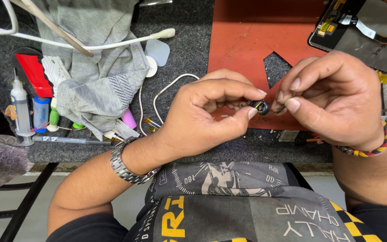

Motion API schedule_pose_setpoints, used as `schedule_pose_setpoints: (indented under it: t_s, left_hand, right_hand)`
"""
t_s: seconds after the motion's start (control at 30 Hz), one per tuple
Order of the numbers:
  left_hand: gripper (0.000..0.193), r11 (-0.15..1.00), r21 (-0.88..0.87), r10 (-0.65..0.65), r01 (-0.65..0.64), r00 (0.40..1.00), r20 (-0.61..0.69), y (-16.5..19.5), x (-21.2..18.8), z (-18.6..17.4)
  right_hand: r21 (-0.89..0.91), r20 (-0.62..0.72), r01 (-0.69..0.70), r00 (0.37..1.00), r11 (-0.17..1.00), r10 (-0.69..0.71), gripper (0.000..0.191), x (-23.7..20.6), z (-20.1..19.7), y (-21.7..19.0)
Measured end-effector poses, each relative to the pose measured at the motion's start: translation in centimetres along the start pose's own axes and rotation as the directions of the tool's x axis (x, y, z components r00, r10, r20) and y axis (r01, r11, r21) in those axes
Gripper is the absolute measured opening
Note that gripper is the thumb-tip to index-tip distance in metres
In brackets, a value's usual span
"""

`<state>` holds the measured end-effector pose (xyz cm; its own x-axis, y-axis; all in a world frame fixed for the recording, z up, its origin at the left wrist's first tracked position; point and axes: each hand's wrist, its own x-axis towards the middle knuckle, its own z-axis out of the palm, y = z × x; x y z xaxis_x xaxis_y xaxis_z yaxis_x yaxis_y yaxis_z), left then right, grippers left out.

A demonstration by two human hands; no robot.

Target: The person solders a connection on an opened smartwatch resting on the bench, then desolders a small component from the watch and works it free. They then hold the small round component and use tweezers to thread a thin pin through it, holding the part up at the end.

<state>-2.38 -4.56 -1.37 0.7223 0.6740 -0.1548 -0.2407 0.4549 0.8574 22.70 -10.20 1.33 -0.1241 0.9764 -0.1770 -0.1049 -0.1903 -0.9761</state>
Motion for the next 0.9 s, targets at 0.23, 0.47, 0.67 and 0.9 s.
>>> schedule_pose_setpoints:
  t_s: [0.23, 0.47, 0.67, 0.9]
  left_hand:
    - [0.021, 0.999, 0.035, 0.033, -0.033, 0.999, -0.019, 0.0, 0.0, 0.0]
    - [0.020, 0.994, 0.104, 0.042, -0.036, 0.998, -0.054, 0.1, 0.0, 0.1]
    - [0.019, 0.983, 0.166, 0.093, -0.080, 0.993, -0.073, 0.2, 0.0, 0.2]
    - [0.017, 0.971, 0.215, 0.128, -0.104, 0.987, -0.100, 0.4, 0.0, 0.3]
  right_hand:
    - [-0.098, 0.018, 0.013, 1.000, 0.995, -0.012, 0.018, -0.4, 0.4, 0.3]
    - [-0.183, 0.009, 0.022, 1.000, 0.983, -0.021, 0.010, -0.1, 1.2, -0.3]
    - [-0.269, 0.035, 0.056, 0.998, 0.962, -0.049, 0.008, 0.4, 1.6, -0.5]
    - [-0.511, 0.023, 0.200, 0.975, 0.836, -0.219, 0.009, 0.1, 2.4, -0.6]
